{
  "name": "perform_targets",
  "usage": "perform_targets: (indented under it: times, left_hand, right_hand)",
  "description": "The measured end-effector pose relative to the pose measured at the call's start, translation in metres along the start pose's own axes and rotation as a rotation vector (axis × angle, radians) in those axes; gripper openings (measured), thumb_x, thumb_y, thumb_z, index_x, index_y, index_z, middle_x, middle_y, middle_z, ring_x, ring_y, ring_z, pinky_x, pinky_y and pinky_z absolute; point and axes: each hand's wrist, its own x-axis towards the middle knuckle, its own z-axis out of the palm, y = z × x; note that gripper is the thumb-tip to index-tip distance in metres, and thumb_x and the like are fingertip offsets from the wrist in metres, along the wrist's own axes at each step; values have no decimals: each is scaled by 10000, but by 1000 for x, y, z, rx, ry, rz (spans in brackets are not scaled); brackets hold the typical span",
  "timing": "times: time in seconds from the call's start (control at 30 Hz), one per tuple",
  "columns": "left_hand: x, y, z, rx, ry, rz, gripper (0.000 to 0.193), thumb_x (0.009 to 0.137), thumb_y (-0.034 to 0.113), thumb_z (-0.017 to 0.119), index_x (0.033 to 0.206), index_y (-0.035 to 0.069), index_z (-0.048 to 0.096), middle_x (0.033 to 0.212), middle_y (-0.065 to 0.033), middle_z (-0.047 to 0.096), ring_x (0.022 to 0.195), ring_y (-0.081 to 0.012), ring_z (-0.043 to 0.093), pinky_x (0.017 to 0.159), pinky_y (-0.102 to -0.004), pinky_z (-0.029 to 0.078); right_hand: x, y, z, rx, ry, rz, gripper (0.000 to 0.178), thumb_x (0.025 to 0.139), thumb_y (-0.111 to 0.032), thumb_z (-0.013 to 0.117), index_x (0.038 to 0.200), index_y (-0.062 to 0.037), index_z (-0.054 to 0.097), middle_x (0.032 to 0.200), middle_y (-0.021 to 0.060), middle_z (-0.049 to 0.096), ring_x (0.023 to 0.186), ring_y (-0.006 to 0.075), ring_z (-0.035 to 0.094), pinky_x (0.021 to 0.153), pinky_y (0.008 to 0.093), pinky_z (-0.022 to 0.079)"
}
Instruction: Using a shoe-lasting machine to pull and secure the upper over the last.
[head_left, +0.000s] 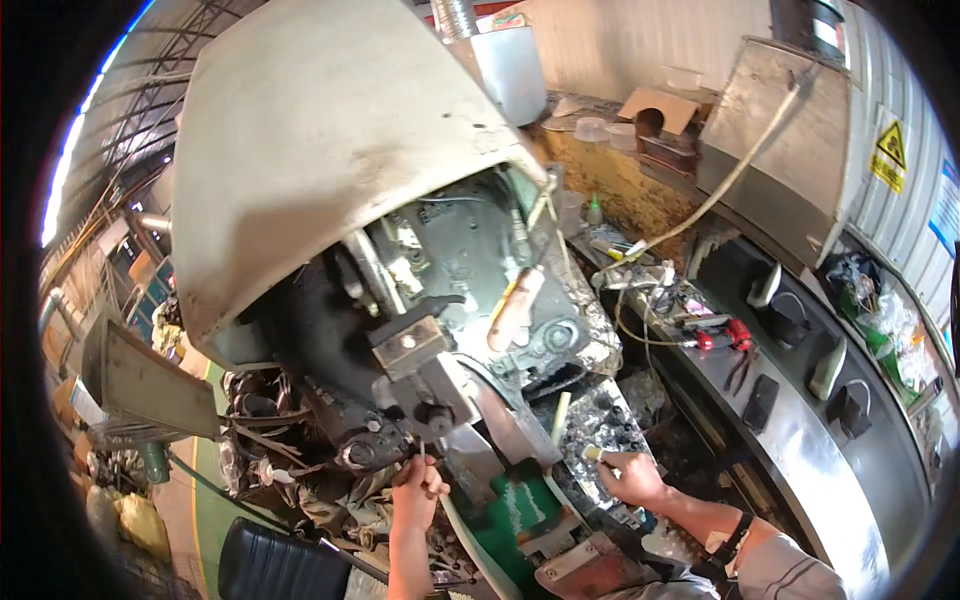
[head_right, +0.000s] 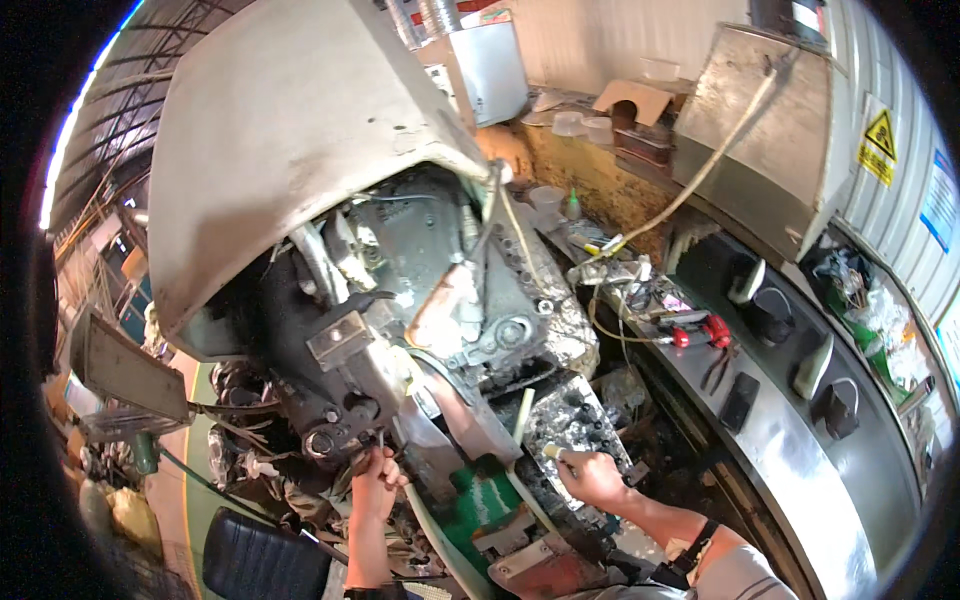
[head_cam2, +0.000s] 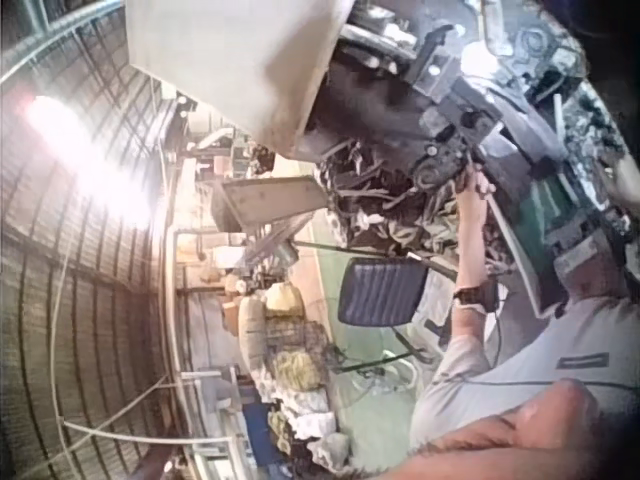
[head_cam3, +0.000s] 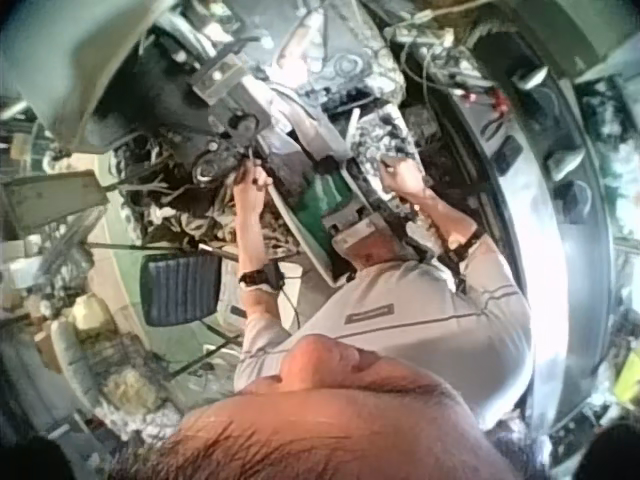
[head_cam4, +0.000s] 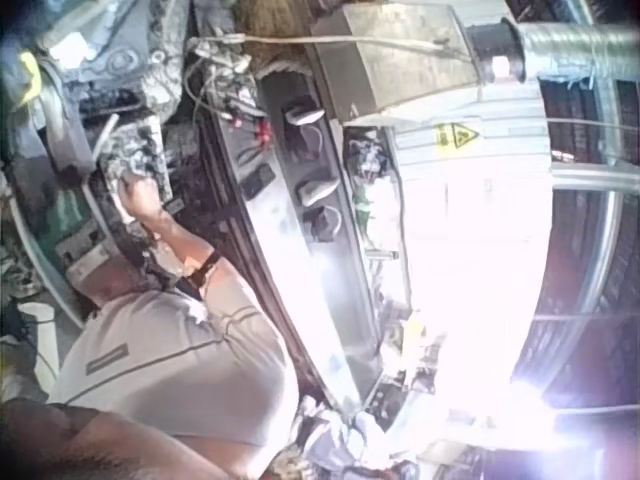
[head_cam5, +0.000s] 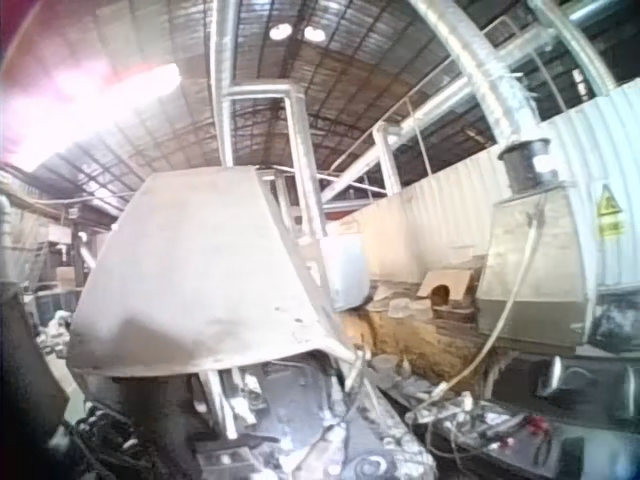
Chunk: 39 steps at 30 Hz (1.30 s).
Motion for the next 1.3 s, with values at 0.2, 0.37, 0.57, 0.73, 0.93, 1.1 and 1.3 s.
perform_targets:
  times: [0.2,0.37,0.57,0.73,0.93,1.1,1.3]
  left_hand:
    - [2,6,-10,-15,-104,35,232,1047,254,532,1005,36,601,654,34,406,563,-109,427,552,-319,432]
    - [-47,54,23,255,-48,141,251,1054,260,520,973,34,590,620,30,408,527,-106,411,536,-301,460]
    - [-113,9,147,424,-92,115,298,1059,280,518,970,5,591,619,9,448,534,-90,435,533,-261,452]
    - [-153,-76,262,502,-35,14,263,1014,215,579,1063,-32,651,667,-26,539,579,-117,525,604,-301,539]
    - [-168,-156,357,744,-392,-139,236,1024,182,571,1091,-25,662,729,-23,602,655,-99,582,646,-267,528]
    - [-126,-226,386,694,-407,-224,220,1003,183,620,1121,-3,638,795,-34,641,726,-102,633,659,-256,539]
    - [-56,-306,369,1340,-206,38,167,941,144,551,1017,8,613,954,-238,672,895,-458,612,828,-498,479]
  right_hand:
    - [-26,7,-28,87,107,27,175,872,-112,681,1008,-3,663,894,233,679,854,407,670,713,466,536]
    - [-119,67,-124,4,33,289,158,861,-92,624,995,-10,642,882,207,657,856,411,654,741,444,535]
    - [-292,198,-227,0,503,871,343,908,-86,632,1245,-26,607,1014,198,708,932,225,697,742,360,549]
    - [-392,336,-317,-425,822,844,912,842,-93,747,1564,-48,192,1520,170,375,1324,286,450,1017,424,446]
    - [-399,400,-390,656,1375,1272,1146,878,-199,776,1539,-342,-149,1583,135,245,1318,364,445,1043,486,423]
    - [-398,414,-407,1097,1339,1094,1157,895,-207,760,1504,-441,-195,1541,214,259,1331,388,410,1088,495,394]
    - [-404,452,-409,1437,1463,860,611,904,-234,741,1407,-348,414,1419,11,463,1301,288,442,1044,518,382]
